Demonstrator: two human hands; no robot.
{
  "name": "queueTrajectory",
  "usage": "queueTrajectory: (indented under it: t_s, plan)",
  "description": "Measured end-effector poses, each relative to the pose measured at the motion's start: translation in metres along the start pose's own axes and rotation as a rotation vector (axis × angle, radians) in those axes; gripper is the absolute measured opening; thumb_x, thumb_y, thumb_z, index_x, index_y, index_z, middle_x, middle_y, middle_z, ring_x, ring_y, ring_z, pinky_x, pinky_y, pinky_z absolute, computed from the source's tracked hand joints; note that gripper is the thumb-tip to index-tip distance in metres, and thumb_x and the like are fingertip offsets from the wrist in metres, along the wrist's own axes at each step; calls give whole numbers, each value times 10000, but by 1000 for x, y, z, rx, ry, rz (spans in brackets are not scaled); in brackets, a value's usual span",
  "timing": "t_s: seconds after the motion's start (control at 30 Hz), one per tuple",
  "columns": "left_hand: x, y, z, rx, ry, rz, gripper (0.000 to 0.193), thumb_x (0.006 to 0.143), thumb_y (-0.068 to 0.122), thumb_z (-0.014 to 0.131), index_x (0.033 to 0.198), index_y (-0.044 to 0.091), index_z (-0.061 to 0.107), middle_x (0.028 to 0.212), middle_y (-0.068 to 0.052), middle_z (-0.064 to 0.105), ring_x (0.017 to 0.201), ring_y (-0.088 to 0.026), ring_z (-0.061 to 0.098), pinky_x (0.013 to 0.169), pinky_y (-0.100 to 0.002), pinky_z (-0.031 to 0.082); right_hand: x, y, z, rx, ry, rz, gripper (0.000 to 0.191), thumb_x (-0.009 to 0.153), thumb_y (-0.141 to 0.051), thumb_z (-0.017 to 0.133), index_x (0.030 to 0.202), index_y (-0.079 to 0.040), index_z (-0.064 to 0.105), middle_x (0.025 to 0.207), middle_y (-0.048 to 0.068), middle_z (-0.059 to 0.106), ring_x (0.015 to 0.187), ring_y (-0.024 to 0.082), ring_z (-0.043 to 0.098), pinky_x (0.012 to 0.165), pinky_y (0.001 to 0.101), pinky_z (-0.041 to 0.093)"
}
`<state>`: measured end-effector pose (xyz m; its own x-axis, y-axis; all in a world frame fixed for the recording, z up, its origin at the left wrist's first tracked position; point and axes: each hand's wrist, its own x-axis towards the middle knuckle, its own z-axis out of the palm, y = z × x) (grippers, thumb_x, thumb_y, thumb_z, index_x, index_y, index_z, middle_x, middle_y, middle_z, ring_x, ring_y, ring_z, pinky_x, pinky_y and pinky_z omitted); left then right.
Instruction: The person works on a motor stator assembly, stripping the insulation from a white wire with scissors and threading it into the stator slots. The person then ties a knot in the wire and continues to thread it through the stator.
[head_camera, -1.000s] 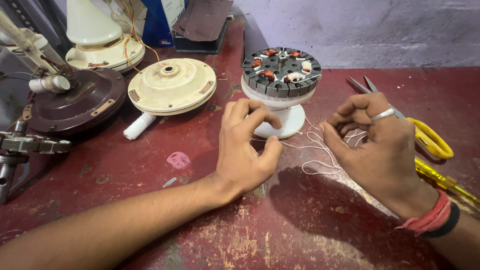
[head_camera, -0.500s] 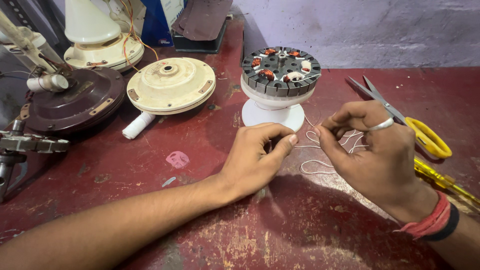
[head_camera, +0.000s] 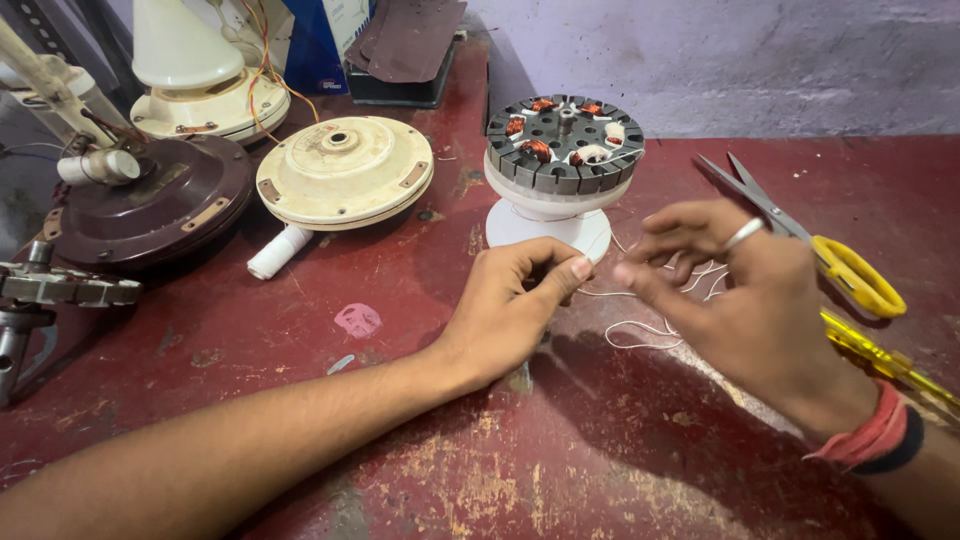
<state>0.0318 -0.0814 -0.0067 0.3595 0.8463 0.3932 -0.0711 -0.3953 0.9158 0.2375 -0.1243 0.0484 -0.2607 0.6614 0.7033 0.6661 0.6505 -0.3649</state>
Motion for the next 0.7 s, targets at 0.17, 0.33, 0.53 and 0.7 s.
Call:
queueTrajectory:
  t_s: [0.17,0.33,0.53,0.7]
  plan:
    - [0,-3,1,31,15,-8,228,987,203,668,987,-8,754,723,40,642,651,-16,522,532,-245,449,0,-8,-2,-144,-28,-140,135,859,-65,804,983,-37,758,879,86,747,697,160,704,600,298,529]
    - [2,-5,0,114,-31,-39,216,968,189,684,951,-7,772,708,26,671,644,-21,530,542,-249,454,5,-16,-4,-304,-106,-235,136,802,-63,804,905,-31,722,841,97,712,807,251,670,680,380,526]
    - [4,-3,0,107,-188,-176,212,948,147,628,929,-2,777,683,4,674,609,-46,570,550,-275,498,6,-18,-6,-263,-182,-351,148,758,3,703,900,-20,667,961,120,687,927,325,659,764,442,528]
    - [2,5,0,299,-233,50,191,936,142,654,939,-2,779,705,-73,732,658,-95,610,617,-332,529,4,-9,-1,-125,-288,53,70,835,-34,718,888,-5,681,818,107,696,704,214,676,619,379,534]
